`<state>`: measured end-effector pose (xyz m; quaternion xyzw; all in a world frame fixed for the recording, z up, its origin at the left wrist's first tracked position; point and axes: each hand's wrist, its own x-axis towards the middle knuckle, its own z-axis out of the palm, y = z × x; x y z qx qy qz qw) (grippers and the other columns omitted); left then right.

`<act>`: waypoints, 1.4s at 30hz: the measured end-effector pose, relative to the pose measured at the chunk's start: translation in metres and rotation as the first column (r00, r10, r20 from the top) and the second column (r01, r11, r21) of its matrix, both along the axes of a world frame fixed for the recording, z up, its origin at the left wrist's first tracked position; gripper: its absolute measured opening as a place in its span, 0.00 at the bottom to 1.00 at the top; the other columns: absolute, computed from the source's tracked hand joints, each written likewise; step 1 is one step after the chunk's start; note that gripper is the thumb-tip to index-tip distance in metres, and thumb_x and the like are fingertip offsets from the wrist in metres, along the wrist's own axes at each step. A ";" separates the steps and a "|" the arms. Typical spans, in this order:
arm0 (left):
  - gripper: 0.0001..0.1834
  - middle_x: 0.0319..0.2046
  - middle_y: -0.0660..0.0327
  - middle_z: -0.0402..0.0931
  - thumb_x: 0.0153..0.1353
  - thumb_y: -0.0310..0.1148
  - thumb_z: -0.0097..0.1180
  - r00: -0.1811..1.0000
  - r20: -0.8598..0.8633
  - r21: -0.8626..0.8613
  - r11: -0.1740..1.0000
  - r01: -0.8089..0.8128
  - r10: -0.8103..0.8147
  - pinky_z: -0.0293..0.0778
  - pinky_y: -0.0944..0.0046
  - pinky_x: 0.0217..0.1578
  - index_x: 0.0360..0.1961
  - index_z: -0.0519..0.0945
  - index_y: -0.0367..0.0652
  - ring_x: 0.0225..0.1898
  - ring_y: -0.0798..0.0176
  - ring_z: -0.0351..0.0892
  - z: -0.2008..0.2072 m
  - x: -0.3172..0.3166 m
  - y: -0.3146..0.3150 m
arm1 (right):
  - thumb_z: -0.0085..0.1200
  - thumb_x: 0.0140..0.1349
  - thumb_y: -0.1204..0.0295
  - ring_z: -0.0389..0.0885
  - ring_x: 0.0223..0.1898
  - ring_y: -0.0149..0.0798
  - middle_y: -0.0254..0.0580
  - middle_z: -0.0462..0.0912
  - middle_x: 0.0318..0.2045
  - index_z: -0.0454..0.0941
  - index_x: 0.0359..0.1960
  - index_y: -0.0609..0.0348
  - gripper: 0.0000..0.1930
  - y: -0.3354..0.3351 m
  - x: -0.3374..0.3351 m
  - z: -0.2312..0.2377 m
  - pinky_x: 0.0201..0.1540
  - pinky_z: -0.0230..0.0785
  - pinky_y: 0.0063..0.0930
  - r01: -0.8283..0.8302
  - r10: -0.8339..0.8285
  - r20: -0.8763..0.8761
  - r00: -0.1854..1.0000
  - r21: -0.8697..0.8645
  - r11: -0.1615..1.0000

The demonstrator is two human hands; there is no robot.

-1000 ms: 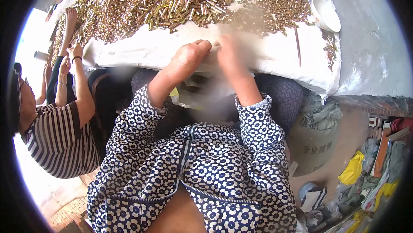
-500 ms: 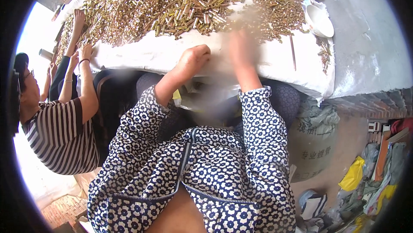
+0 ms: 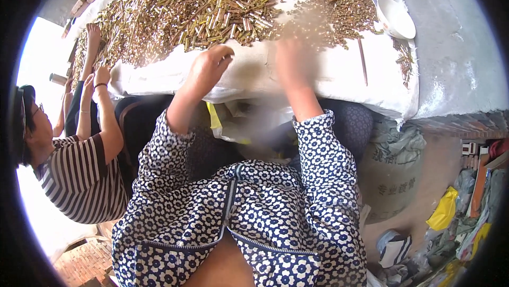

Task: The person assembles small brass-colored metal components by hand at a low table.

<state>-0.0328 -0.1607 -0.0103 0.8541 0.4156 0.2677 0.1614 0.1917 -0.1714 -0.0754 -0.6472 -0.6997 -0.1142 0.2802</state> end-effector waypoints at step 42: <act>0.04 0.25 0.64 0.76 0.63 0.28 0.54 0.604 0.682 -0.684 0.651 0.328 0.412 0.71 0.75 0.24 0.35 0.74 0.39 0.26 0.72 0.76 -0.027 -0.001 -0.020 | 0.55 0.58 0.77 0.74 0.32 0.22 0.31 0.79 0.30 0.76 0.36 0.61 0.05 -0.050 -0.049 0.020 0.37 0.67 0.17 -0.541 0.020 -0.997 0.070 -0.021 0.841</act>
